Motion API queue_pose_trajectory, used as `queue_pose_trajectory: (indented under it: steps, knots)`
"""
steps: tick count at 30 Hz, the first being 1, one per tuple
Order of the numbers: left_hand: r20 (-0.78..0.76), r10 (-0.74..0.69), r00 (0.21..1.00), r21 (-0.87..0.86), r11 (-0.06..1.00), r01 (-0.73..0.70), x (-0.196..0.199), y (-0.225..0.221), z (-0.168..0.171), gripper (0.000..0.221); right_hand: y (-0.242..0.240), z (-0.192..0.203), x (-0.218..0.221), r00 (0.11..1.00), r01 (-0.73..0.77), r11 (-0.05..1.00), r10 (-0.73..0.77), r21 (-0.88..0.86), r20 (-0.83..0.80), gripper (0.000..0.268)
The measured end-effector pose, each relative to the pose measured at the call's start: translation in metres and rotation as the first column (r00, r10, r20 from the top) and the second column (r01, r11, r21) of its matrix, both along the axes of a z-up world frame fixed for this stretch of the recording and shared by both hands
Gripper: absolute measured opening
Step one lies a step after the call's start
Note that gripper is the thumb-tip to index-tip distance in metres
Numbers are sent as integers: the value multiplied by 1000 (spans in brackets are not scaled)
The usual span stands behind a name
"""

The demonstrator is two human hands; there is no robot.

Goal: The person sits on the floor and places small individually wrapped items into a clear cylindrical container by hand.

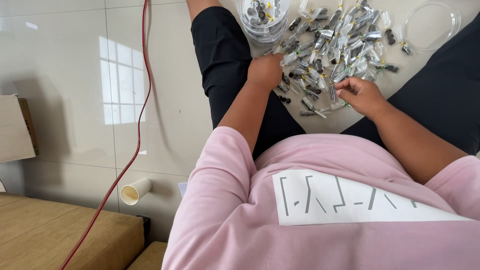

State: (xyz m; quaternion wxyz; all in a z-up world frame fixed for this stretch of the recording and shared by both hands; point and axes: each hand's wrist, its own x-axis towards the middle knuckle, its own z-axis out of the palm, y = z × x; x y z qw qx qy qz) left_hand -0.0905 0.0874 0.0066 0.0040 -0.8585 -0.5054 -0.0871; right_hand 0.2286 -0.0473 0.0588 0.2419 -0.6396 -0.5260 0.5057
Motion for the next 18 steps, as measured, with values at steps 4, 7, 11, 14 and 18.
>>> queue_pose_trajectory:
  steps: [4, 7, 11, 14, 18]
  knots:
    - [-73, -27, 997, -236, 972, 9, 12, 0, -5, 20, -2, 10, -1, 999, 24, 1000, -23, 8, -39, 19]
    - [-342, -72, 937, -283, 959, -30, 17, -2, -9, 27, -3, 11, 0, 997, 32, 999, -32, 6, -69, 21]
    - [-340, -84, 937, -166, 986, 29, 17, -5, -31, 25, -2, 11, 2, 997, 28, 1000, -27, 7, -79, 20]
    - [-243, -104, 965, -8, 994, 105, 20, -18, 0, 23, -2, 8, 1, 997, 25, 1000, -25, 0, -70, 22]
    - [3, -86, 996, -128, 988, 86, 26, -27, 31, 22, 1, 4, 0, 999, 19, 1000, -19, 7, -44, 23]
